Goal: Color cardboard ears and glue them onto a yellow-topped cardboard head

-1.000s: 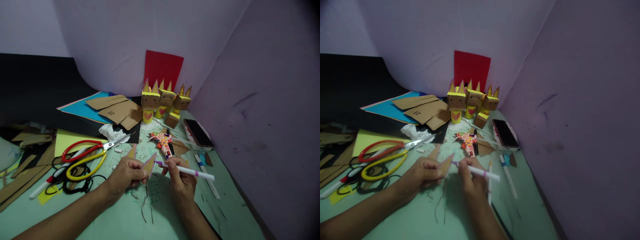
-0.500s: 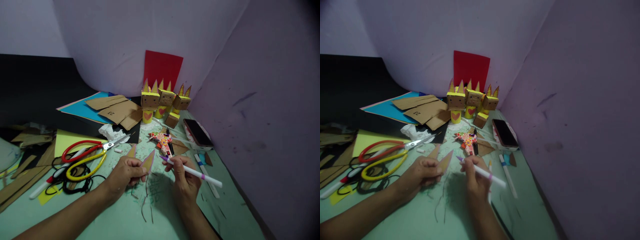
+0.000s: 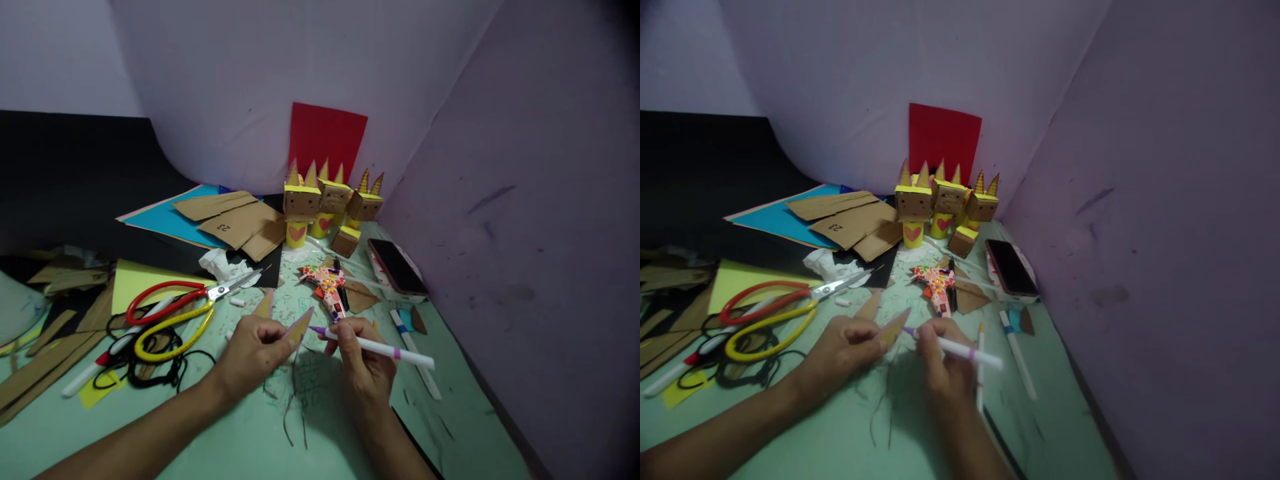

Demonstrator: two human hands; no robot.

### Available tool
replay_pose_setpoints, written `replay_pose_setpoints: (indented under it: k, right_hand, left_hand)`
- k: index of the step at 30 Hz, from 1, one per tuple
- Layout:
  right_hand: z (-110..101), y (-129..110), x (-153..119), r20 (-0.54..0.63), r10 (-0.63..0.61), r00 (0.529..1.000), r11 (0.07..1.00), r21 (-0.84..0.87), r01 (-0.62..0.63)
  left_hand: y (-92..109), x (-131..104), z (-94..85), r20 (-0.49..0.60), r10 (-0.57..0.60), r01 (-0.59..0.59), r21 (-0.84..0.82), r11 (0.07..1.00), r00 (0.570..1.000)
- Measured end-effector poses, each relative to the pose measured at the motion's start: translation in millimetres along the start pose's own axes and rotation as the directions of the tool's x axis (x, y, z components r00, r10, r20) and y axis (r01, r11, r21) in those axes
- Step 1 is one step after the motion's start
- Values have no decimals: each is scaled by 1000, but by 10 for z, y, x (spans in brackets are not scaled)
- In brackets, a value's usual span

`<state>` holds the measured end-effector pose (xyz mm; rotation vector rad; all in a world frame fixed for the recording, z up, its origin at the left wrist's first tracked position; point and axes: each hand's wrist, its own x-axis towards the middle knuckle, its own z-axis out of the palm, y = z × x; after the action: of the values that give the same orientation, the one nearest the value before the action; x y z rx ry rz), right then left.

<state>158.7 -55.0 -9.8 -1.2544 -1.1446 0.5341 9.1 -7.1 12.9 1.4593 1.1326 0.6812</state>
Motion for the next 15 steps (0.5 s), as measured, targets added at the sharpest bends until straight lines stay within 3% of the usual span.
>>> replay_pose_setpoints:
  k: [3,6,9,12,15]
  right_hand:
    - [-12,43,18,23,-8,1000,1000,16,8]
    - [-19,100,71,-89,-5,996,999,49,10]
    - [-43,137,145,-160,18,987,999,-31,-23]
    - [-100,139,180,22,-81,996,985,-154,83]
    - [-132,121,139,231,-122,965,973,-166,163]
  left_hand:
    - [-14,-4,12,32,42,-43,44,998,999]
    - [-78,15,14,15,-10,10,11,1000,1000]
    - [-153,56,0,-27,-46,46,-21,999,999]
    - [-178,90,-13,-76,-35,32,-31,999,997]
    - [-147,83,-8,-116,-18,14,-37,999,993]
